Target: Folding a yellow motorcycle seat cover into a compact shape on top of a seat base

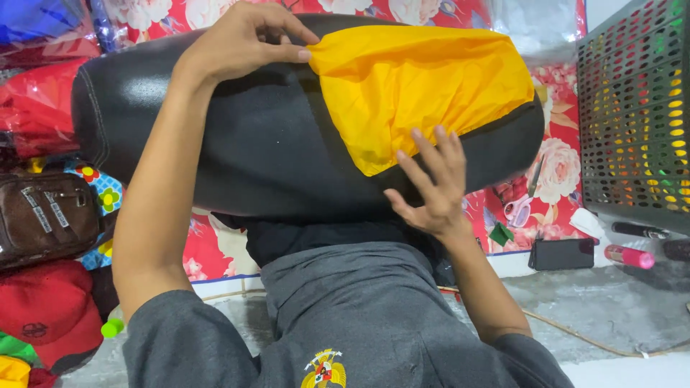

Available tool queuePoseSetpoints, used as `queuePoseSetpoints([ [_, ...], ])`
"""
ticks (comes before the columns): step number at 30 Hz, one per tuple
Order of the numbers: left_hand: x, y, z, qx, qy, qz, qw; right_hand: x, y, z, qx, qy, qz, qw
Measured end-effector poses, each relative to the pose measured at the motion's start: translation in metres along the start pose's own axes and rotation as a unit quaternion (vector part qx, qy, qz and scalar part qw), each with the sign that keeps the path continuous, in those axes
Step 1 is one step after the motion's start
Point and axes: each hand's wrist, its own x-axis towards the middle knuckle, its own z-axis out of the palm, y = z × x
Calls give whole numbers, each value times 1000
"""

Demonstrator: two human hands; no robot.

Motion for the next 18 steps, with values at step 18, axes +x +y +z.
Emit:
queuePoseSetpoints([
  [18,22,-20,-11,37,35,-75,996,5,-7,11,-85,-219,17,972],
])
